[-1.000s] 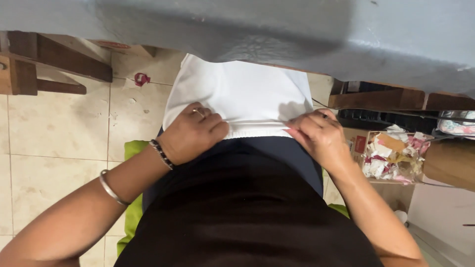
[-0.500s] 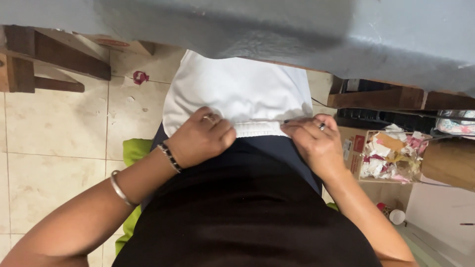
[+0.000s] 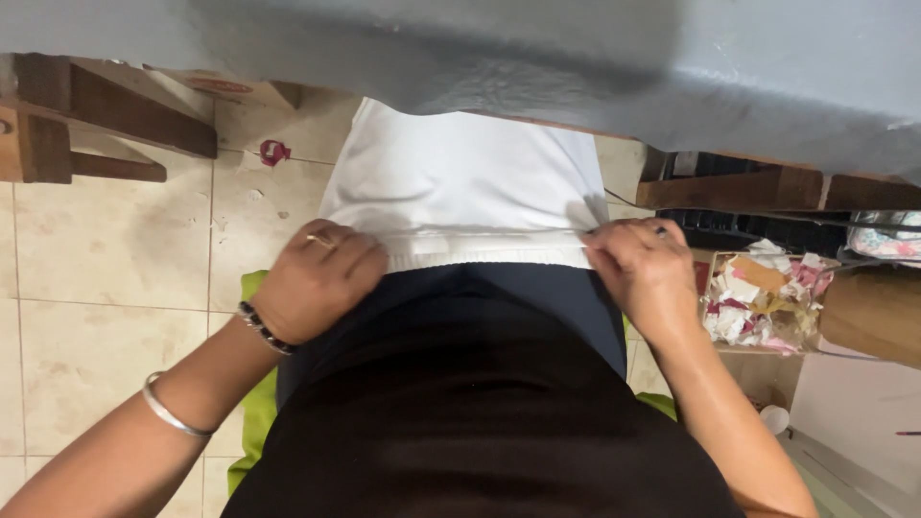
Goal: Inspecting white shorts for loose threads, trimming them with nippers, and winding a bobbin on a sewing machine.
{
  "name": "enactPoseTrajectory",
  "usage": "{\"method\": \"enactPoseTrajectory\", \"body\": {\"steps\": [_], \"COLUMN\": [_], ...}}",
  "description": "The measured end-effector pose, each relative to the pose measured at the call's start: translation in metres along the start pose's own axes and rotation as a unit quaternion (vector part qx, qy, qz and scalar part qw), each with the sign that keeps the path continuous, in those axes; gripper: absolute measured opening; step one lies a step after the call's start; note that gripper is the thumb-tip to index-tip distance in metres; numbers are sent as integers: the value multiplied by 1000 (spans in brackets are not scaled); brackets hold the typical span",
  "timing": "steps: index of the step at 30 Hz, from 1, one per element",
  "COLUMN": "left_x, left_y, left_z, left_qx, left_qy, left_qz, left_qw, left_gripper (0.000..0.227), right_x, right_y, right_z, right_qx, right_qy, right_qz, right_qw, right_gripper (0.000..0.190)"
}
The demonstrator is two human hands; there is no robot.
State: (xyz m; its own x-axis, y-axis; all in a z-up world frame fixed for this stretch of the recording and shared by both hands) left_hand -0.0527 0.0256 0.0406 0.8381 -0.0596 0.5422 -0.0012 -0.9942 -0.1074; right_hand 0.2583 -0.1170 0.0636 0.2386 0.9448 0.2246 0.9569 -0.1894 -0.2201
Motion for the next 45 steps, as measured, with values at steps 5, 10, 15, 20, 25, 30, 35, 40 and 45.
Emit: {"method": "enactPoseTrajectory", "body": {"steps": [5, 10, 15, 20, 25, 30, 35, 40, 45], "left_x": [-19, 10, 7, -25, -59, -41, -40, -52, -65], "left_y": [-9, 4, -1, -1, -6, -3, -8, -2, 3], "left_z": [-1, -2, -29, -22, -1, -13, -46, -45, -27], "left_qx": [27, -3, -1, 16, -51, -92, -116, -140, -185], "left_qy": [-19, 46, 31, 9, -8, 30, 24, 56, 93], "left_qz": [-19, -14, -48, -123, -268, -253, -236, -275, -346], "left_qw": [999, 999, 998, 992, 962, 963, 965, 950, 915], "left_gripper": [13, 16, 14, 18, 21, 17, 23, 23, 21], "right_x": [-7, 6, 13, -3, -12, 5, 15, 31, 57], "right_y": [18, -15, -45, -19, 0, -35, -74, -144, -203], "right_z": [9, -1, -23, -10, -1, -21, -29, 12, 23], "right_qx": [-15, -26, -29, -72, -44, -28, 25, 172, 175], "right_qy": [2, -1, -25, -17, -20, -40, -67, -117, -66], "right_qz": [54, -28, -27, -12, 26, -1, -75, -200, -285], "right_qw": [998, 999, 999, 997, 999, 999, 995, 957, 940], "right_gripper": [15, 14, 9, 14, 12, 10, 20, 17, 13]}}
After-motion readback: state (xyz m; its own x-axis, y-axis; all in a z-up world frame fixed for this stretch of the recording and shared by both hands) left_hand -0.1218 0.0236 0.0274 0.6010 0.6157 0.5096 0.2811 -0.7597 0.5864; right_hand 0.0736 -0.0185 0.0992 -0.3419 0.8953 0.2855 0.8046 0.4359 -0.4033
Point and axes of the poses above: each hand's wrist, its own x-axis towards the middle knuckle, its own z-axis out of the palm, y = z × x, the point moved 6 cm from there along x, towards the middle knuckle, and after that the axes turned 15 degrees about z, right-handed, at the moved point
